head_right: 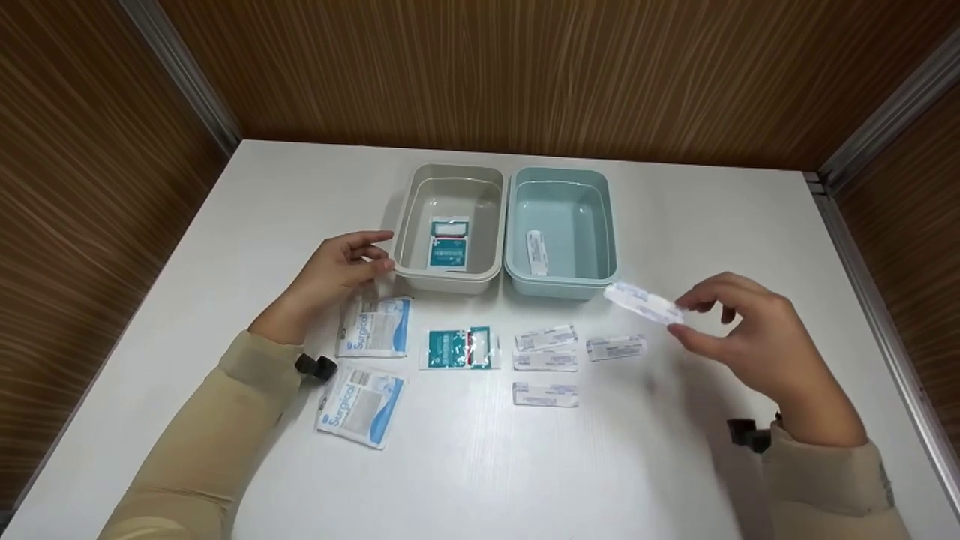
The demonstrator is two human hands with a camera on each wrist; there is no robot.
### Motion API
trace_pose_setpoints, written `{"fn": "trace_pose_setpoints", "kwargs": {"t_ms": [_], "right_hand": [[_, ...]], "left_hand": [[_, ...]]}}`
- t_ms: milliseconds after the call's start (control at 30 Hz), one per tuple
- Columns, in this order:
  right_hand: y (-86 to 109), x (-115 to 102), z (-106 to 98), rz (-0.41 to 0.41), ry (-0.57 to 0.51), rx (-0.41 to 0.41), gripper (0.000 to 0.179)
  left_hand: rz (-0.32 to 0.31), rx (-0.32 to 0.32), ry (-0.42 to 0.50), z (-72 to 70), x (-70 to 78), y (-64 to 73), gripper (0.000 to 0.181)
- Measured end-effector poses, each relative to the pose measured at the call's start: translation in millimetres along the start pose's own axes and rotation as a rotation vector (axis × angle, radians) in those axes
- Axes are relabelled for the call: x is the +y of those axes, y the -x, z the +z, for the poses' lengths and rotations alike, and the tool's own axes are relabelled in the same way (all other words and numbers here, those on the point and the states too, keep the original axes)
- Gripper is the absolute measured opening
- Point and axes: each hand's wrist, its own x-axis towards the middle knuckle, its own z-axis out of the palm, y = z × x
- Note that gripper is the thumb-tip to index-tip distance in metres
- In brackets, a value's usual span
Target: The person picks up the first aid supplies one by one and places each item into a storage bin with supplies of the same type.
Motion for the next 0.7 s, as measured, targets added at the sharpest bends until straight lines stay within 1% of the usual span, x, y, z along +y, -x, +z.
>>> {"fn": "trace_pose_setpoints", "kwargs": {"t_ms": [67,167,267,300,433,533,700], "right_hand": [[-16.8,-3.2,-1.8,-0.01,-0.007,0.014,0.037],[-40.0,-7.9,0.7,-0.028,-0.038,0.022,0.034],[-60.5,-12.1,7.9,-0.014,-0.068,0.011,0.029],[-66.9,-12.8,11.0,-0.003,-0.072,0.003,0.028],[-90.1,-13.7,21.6,0.104,-0.054,-0.047,0.024],[-102.6,-12.1,27.1,0.16,-0.049,-0.067,0.023],[-110.9,-8.4,36.3,0.193,-0.052,-0.074,0.024]], "left_hand": [[0.002,0.012,-0.032,-0.4,1.2,1.7,0.06],[0.004,0.018,-0.076,-0.4,3.1,3.9,0.059],[-0.001,0.016,-0.102,0.2,3.9,5.9,0.059],[-0.004,0.016,-0.109,0.4,3.5,6.4,0.059],[-0.01,0.024,-0.131,1.2,2.3,8.1,0.059],[-0.009,0.027,-0.142,2.6,2.4,7.9,0.059],[-0.007,0.012,-0.16,5.6,2.3,7.0,0.059]]}}
